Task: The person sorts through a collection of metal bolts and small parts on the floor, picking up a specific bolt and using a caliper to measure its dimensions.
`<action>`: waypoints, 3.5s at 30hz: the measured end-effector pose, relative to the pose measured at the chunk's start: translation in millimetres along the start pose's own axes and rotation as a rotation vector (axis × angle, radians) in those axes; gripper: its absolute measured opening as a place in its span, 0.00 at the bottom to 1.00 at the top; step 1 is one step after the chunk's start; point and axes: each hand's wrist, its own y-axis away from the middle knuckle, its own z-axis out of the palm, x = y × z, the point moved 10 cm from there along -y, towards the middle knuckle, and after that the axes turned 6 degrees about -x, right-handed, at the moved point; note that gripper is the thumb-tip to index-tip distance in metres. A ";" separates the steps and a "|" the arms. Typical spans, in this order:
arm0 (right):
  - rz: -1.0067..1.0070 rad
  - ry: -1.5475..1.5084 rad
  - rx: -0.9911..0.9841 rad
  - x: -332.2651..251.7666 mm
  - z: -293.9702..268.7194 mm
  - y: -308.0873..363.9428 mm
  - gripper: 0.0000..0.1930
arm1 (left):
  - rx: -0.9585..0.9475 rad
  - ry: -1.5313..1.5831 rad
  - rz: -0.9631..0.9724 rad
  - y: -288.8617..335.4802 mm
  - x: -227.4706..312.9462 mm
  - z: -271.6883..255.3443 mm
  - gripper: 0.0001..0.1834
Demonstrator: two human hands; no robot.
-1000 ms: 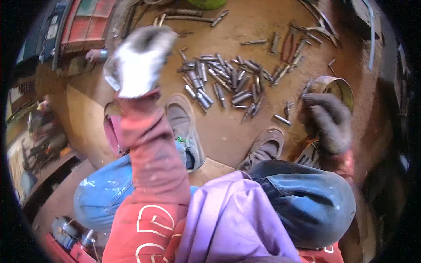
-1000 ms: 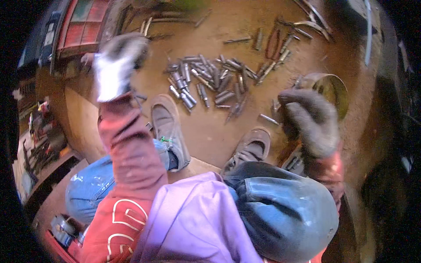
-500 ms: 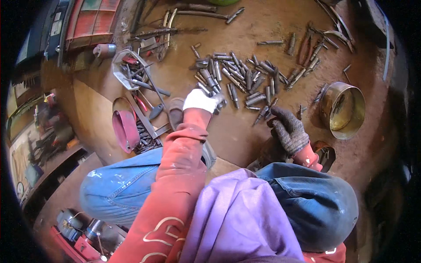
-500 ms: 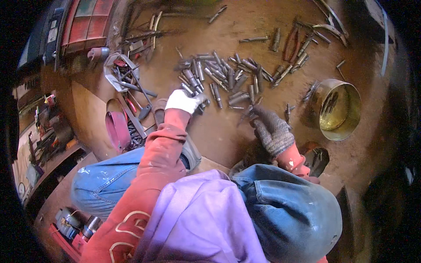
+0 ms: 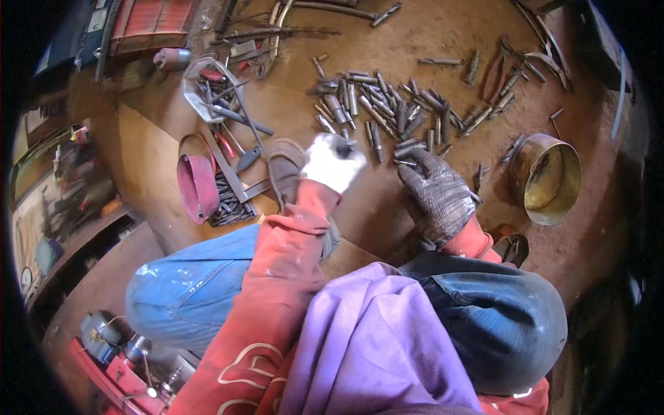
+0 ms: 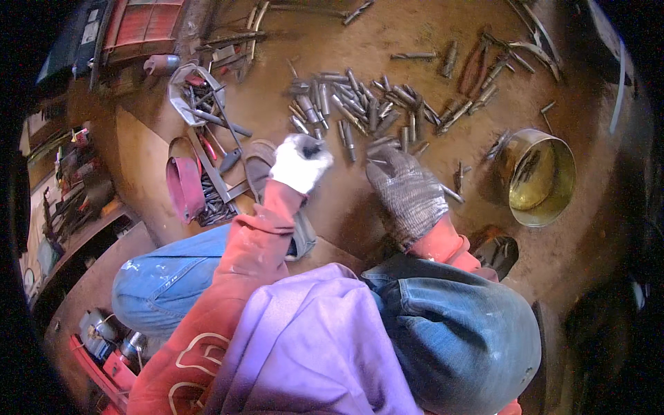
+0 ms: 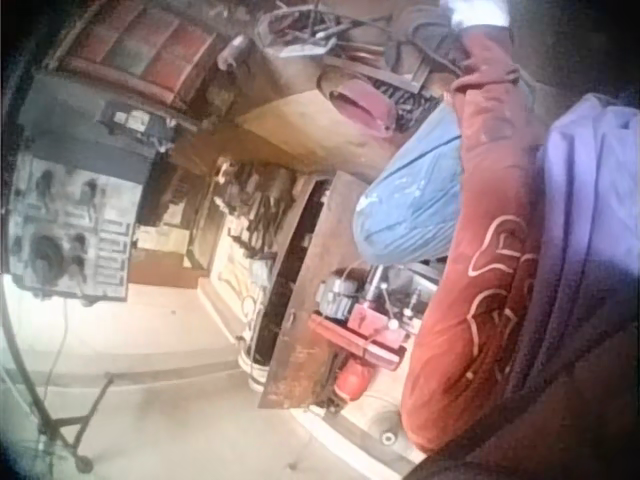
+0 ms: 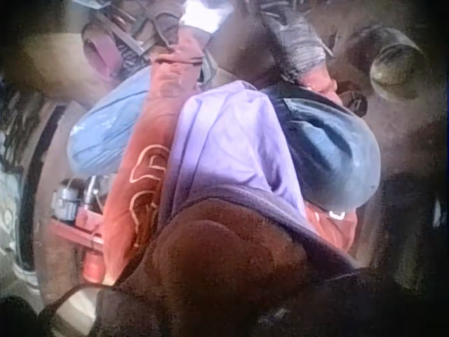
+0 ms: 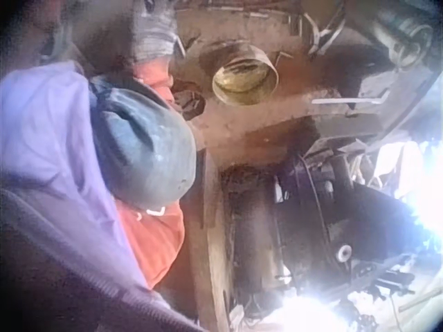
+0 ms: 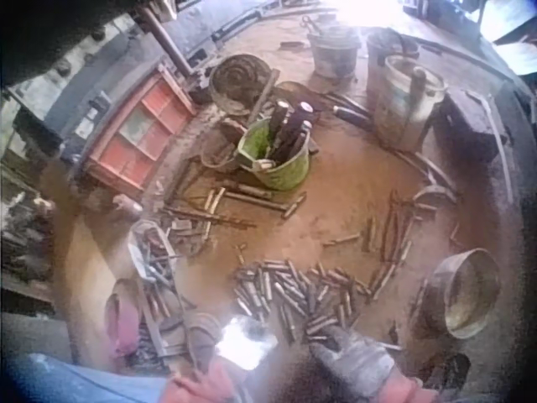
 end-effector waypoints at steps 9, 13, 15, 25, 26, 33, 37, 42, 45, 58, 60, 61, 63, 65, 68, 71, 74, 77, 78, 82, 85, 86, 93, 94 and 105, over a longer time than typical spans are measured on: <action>0.529 -1.272 -0.107 49.8 79.6 29.0 0.21 | 0.002 0.443 -0.325 -29.4 -29.8 -29.3 0.16; 0.402 -1.422 0.095 61.1 89.2 34.1 0.19 | 0.053 -0.231 -0.206 -69.8 -31.6 -38.1 0.19; 0.442 -1.436 0.042 62.9 94.1 38.3 0.19 | 0.020 -0.255 -0.209 -71.3 -27.0 -30.4 0.20; 0.432 -1.443 -0.067 46.4 84.2 18.1 0.18 | 0.116 0.595 0.021 -30.5 -7.4 0.1 0.16; 0.431 -1.439 -0.069 48.6 86.8 18.0 0.18 | 0.087 0.284 0.094 -36.1 2.6 -1.0 0.19; 0.395 -1.234 -0.034 69.0 96.0 28.0 0.15 | 0.044 -0.333 0.045 -27.7 3.5 -15.2 0.19; 0.331 -1.394 -0.079 57.6 92.4 29.6 0.15 | 0.194 -0.332 0.182 -21.4 16.4 -13.0 0.14; 0.214 -1.841 0.046 54.9 103.1 35.7 0.25 | 0.265 -0.210 0.397 -14.2 54.4 -8.2 0.12; 0.194 -1.832 0.008 50.4 99.6 36.3 0.29 | 0.156 -0.268 0.501 -15.3 74.9 12.6 0.11; 0.161 -1.415 -0.088 36.7 74.4 41.7 0.19 | -0.256 -1.083 0.755 -38.1 99.3 60.9 0.16; 0.252 -1.344 -0.056 44.1 67.2 47.9 0.17 | -0.370 -1.217 0.739 -39.3 93.0 66.8 0.15; 0.249 -1.347 -0.043 45.5 66.6 49.3 0.17 | -0.334 -1.191 0.779 -33.4 96.2 58.3 0.12; 0.139 -1.393 0.014 45.8 60.9 52.5 0.19 | -0.157 -0.944 1.050 -11.0 127.0 36.6 0.11; 0.141 -1.350 0.052 41.4 50.3 59.6 0.17 | -0.068 -0.717 1.079 -8.2 155.6 32.0 0.11; 0.128 -1.279 0.103 36.0 37.9 68.2 0.17 | -0.273 -0.688 0.660 -46.8 151.1 69.8 0.14; 0.148 -1.310 0.094 35.9 41.6 69.7 0.17 | -0.320 -0.732 0.514 -53.3 152.2 78.5 0.18; 0.207 -1.399 0.050 44.2 59.0 70.4 0.17 | -0.342 -0.797 0.552 -48.9 159.1 90.1 0.17; 0.216 -1.453 0.060 39.3 67.5 69.6 0.18 | -0.408 -0.988 0.541 -42.9 154.4 102.4 0.18; 0.145 -1.364 0.071 34.2 60.8 66.9 0.17 | -0.367 -0.925 0.600 -38.0 158.3 101.7 0.17; 0.007 -1.059 0.110 30.1 38.3 68.1 0.14 | -0.303 -0.644 0.526 -44.3 148.2 97.1 0.18; 0.036 -1.249 0.080 33.1 58.2 69.2 0.15 | -0.262 -0.515 0.563 -51.3 154.1 96.8 0.19; 0.092 -1.467 0.023 30.8 74.9 68.4 0.15 | -0.276 -0.635 0.512 -54.9 147.0 99.1 0.20; 0.188 -1.266 -0.169 25.2 89.8 60.4 0.14 | -0.489 -1.105 0.559 -61.4 148.5 121.8 0.18; 0.144 -0.980 -0.138 22.8 72.4 56.5 0.15 | -0.487 -1.100 0.581 -63.8 147.8 122.2 0.19; 0.239 -1.627 0.374 70.6 73.2 85.3 0.21 | -1.259 0.286 0.133 23.7 123.0 112.2 0.24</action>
